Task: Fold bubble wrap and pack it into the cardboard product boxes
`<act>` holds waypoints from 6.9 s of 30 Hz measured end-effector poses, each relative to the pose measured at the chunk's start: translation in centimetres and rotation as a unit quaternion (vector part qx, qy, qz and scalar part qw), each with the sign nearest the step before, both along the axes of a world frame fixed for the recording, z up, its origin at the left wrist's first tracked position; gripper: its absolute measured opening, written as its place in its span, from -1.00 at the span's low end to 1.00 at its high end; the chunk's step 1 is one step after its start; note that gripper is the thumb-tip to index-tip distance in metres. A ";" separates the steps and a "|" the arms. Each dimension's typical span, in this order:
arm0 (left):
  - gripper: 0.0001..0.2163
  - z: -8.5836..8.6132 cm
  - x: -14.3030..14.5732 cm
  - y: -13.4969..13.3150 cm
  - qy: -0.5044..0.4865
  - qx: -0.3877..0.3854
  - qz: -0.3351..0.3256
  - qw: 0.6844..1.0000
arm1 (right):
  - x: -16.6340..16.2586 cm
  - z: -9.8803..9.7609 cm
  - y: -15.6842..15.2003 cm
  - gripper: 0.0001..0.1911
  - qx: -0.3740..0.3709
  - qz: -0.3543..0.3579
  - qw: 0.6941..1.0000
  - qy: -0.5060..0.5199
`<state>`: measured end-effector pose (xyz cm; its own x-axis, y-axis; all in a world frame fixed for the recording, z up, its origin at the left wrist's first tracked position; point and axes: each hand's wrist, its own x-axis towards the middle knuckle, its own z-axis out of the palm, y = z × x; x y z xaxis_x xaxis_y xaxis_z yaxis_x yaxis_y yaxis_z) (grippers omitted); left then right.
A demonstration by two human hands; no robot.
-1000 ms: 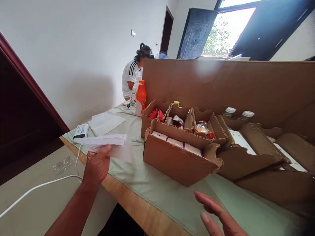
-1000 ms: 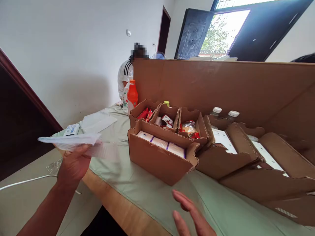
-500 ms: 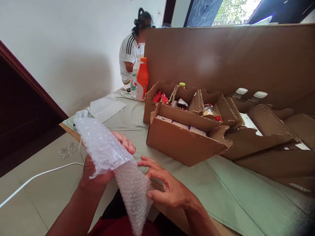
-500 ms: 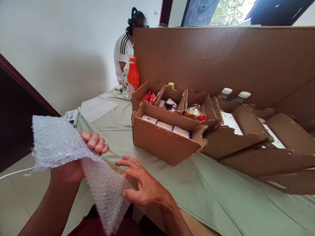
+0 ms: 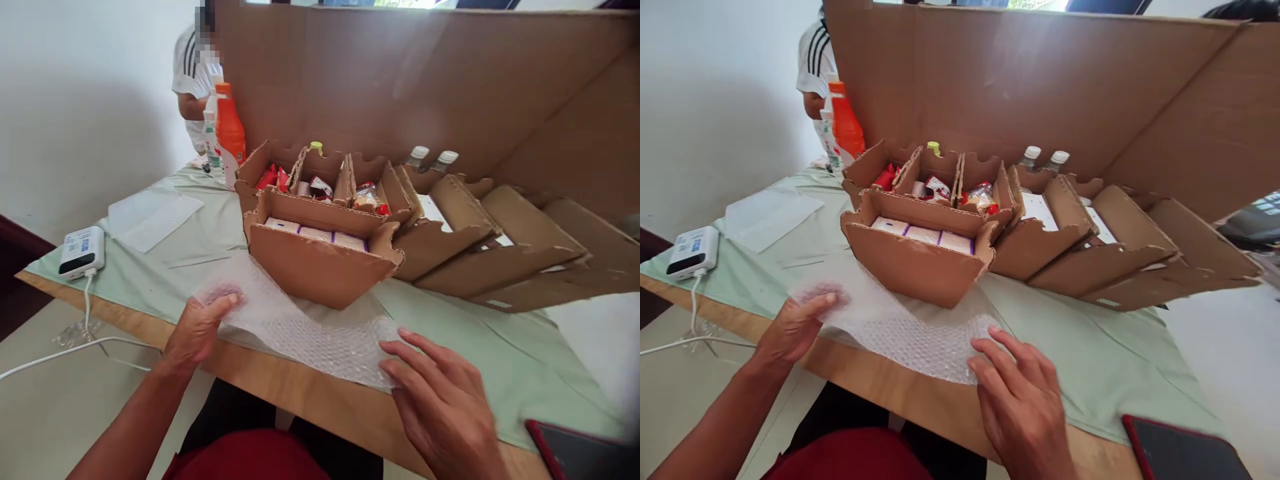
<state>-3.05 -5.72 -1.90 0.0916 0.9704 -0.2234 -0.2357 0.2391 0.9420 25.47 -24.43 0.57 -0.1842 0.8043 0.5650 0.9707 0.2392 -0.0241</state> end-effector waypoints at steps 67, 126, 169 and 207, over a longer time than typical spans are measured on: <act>-0.47 -2.9 7.0 -1.5 0.457 0.227 -0.305 0.804 | -2.7 -4.7 1.9 -0.74 -0.071 -0.070 0.974 0.205; -0.49 -3.3 0.1 -1.4 0.419 0.136 -0.245 0.864 | -2.5 -6.1 3.8 -0.42 -0.205 -0.276 0.842 0.415; -0.74 -4.1 0.1 -1.5 0.422 0.175 -0.281 0.844 | -6.7 -7.7 4.8 -0.56 -0.210 -0.043 0.976 0.035; -0.74 -4.6 0.0 -1.5 0.448 0.179 -0.286 0.828 | -2.0 -6.3 3.5 -0.63 -0.221 -0.290 0.870 0.332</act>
